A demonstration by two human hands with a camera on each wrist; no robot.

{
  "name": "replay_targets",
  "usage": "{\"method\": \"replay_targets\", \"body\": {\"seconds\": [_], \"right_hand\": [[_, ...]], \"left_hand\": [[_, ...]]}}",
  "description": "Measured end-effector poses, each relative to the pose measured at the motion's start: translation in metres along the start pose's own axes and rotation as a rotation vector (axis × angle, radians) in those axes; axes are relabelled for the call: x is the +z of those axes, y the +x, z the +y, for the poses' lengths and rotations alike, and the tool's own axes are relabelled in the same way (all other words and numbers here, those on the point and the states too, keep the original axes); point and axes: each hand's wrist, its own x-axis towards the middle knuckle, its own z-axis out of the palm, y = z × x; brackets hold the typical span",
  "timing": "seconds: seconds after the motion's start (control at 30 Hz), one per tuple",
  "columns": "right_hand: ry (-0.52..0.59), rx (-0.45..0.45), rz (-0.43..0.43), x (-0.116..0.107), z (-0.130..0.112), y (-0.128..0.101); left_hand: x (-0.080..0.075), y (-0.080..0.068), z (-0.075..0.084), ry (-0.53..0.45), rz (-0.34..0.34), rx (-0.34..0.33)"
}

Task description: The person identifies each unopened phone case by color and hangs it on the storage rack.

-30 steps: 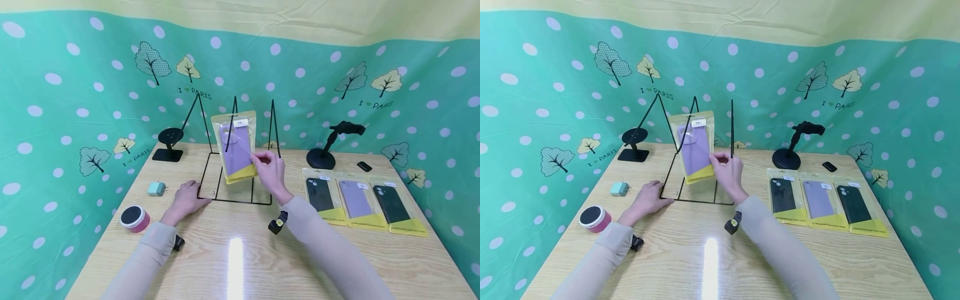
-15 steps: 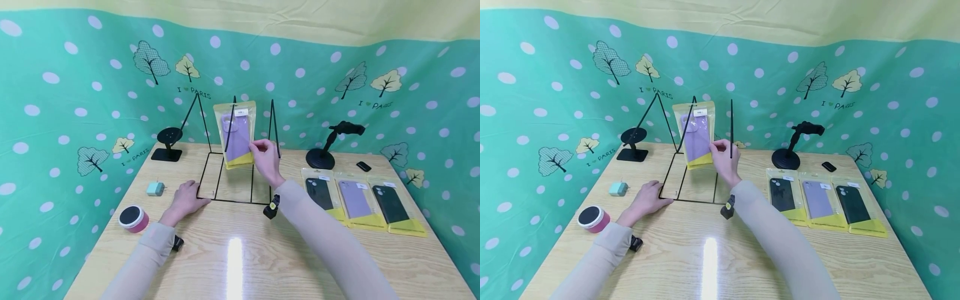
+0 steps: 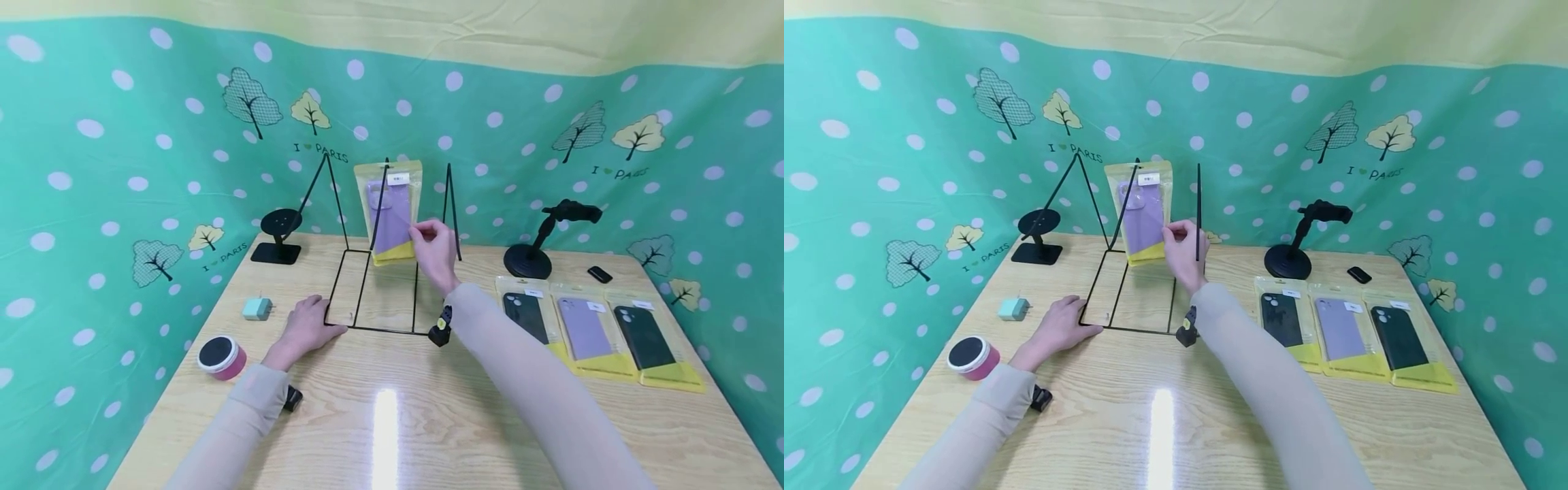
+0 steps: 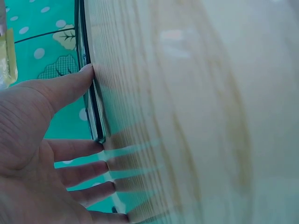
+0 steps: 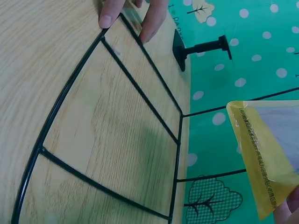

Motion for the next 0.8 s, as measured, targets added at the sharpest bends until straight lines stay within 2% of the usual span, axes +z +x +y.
{"method": "replay_targets", "body": {"seconds": [0.23, 0.8], "right_hand": [[-0.007, 0.029, -0.032, -0.003, 0.004, 0.003], [-0.05, 0.07, -0.101, -0.005, 0.011, 0.012]], "left_hand": [[0.0, -0.001, 0.001, 0.0, -0.014, -0.001], [0.0, -0.001, 0.001, 0.006, 0.018, 0.013]]}}
